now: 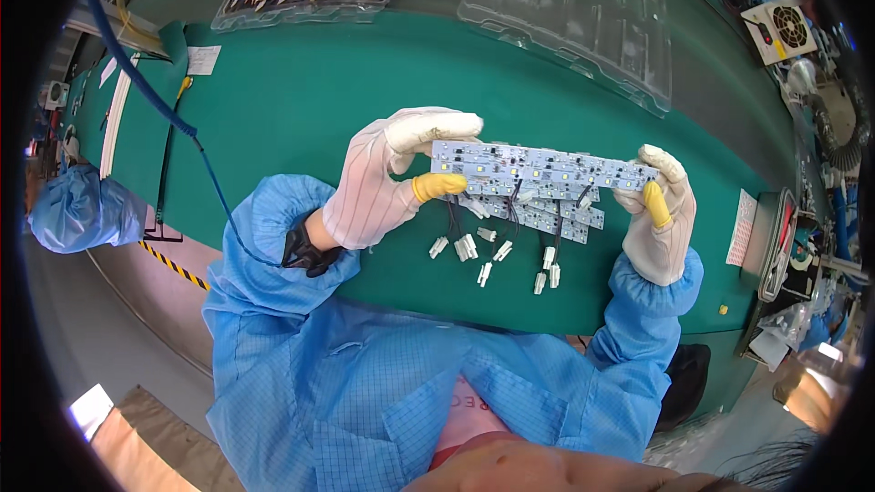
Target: The recorder is assembling small electronic components onto white PCB strips using hand tools at a production workbench.
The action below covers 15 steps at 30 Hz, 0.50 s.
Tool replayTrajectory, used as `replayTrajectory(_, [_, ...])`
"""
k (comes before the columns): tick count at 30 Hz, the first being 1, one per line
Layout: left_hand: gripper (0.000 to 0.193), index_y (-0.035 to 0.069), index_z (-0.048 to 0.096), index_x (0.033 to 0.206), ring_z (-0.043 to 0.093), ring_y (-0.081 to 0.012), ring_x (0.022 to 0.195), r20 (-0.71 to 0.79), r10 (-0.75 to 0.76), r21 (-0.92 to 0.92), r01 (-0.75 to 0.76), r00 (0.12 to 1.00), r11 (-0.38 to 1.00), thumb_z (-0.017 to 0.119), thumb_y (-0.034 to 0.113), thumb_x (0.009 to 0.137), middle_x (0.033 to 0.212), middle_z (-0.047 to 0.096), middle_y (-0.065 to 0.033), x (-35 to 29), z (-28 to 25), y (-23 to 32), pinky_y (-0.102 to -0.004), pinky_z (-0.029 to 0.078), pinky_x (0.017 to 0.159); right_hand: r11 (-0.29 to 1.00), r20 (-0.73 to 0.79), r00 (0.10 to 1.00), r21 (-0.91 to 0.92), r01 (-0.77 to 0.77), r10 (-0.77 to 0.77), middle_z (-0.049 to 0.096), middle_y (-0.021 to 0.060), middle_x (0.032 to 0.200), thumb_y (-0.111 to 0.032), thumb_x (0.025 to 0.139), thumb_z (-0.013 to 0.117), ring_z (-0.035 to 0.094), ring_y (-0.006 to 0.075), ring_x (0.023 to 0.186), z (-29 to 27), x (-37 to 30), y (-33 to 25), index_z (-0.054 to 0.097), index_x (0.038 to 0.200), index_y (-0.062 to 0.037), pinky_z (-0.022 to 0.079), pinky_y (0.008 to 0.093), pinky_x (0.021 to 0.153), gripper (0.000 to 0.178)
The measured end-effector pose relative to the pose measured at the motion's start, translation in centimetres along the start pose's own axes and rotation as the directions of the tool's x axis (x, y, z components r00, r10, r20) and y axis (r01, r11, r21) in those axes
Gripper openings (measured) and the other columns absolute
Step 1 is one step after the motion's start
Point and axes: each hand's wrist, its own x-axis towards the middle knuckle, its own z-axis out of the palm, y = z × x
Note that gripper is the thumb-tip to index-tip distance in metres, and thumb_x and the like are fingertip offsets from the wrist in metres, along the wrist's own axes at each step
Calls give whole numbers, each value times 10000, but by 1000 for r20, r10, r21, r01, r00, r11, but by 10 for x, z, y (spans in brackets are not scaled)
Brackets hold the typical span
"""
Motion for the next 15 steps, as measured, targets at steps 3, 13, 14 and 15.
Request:
replayTrajectory(3, [472,21,624,1118,653,-185,875,16,42,127,-44,999,991,725,292,746,1078,647,-127,2,-6,5,-271,525,763,995,-122,988,47,-90,95,571,67,939,-407,752,764,587,131,783,7,-2,-2,499,1199,15,438,219,609,670])
replayTrajectory(13, [496,56,673,1049,655,-199,920,48,-31,189,22,998,982,757,386,688,905,691,-111,0,-15,0,-299,504,768,995,54,996,73,-73,70,649,94,768,-408,836,676,630,157,651,-2,-1,-2,526,1145,21,466,223,563,550])
replayTrajectory(14, [496,50,670,1049,652,-201,925,57,-1,211,-11,998,977,753,386,693,905,692,-110,1,-15,-1,-300,504,766,991,53,996,108,-79,73,650,97,776,-391,836,681,629,156,644,-1,-2,-3,524,1147,21,468,225,563,539])
replayTrajectory(15, [496,44,667,1048,649,-202,930,68,30,232,-45,997,972,749,386,697,904,692,-109,1,-16,-2,-301,504,763,986,50,996,143,-83,77,650,99,783,-374,837,685,627,155,638,-1,-2,-3,522,1149,21,471,228,562,529])
